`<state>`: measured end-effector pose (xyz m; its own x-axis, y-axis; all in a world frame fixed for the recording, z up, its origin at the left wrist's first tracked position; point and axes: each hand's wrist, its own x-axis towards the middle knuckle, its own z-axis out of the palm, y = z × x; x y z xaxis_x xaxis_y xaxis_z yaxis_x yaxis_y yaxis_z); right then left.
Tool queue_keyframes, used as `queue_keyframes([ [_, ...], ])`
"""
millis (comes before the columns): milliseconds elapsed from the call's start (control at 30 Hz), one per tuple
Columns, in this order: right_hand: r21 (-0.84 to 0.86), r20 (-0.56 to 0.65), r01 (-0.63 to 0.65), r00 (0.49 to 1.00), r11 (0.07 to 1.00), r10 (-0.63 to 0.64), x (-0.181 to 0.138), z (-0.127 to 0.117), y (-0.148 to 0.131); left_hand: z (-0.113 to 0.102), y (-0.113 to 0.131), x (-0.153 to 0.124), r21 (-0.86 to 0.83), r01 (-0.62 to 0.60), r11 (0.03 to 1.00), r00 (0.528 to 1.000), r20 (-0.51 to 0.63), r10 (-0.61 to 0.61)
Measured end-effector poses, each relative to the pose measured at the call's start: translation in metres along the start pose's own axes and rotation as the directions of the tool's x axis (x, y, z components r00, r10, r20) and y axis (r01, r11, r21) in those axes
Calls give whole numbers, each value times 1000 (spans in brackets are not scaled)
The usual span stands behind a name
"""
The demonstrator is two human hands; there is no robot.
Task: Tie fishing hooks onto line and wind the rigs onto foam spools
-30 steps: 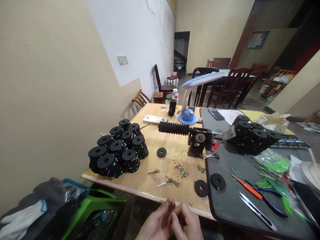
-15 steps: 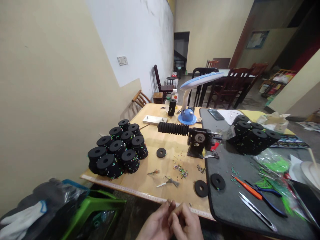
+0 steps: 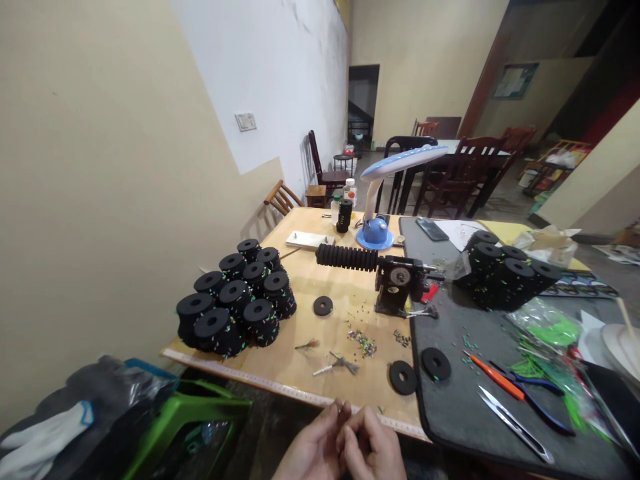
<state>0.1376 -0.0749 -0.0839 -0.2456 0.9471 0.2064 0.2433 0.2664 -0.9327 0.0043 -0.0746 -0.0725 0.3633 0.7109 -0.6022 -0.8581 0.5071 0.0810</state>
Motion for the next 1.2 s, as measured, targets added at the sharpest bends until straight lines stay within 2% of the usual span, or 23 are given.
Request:
queue_keyframes([
  [233, -14, 14, -3, 1000, 1000, 3, 0, -1, -1, -2, 0, 0, 3, 1, 1000, 1000, 8, -1],
  [633, -135, 49, 67, 997, 989, -61, 2, -2, -2, 1, -2, 0, 15, -14, 1000, 1000, 22, 14],
  [800, -128, 62, 66, 996, 990, -58, 1, -2, -2, 4, 0, -1, 18, -17, 1000, 1000, -6, 17],
  [1067, -124, 65, 55, 997, 991, -47, 3, -2, -1, 1, -2, 1, 25, -26, 999, 1000, 14, 26],
  [1200, -118, 57, 60, 997, 991, -53, 3, -1, 0, -1, -3, 2, 59, -57, 997, 998, -25, 59],
])
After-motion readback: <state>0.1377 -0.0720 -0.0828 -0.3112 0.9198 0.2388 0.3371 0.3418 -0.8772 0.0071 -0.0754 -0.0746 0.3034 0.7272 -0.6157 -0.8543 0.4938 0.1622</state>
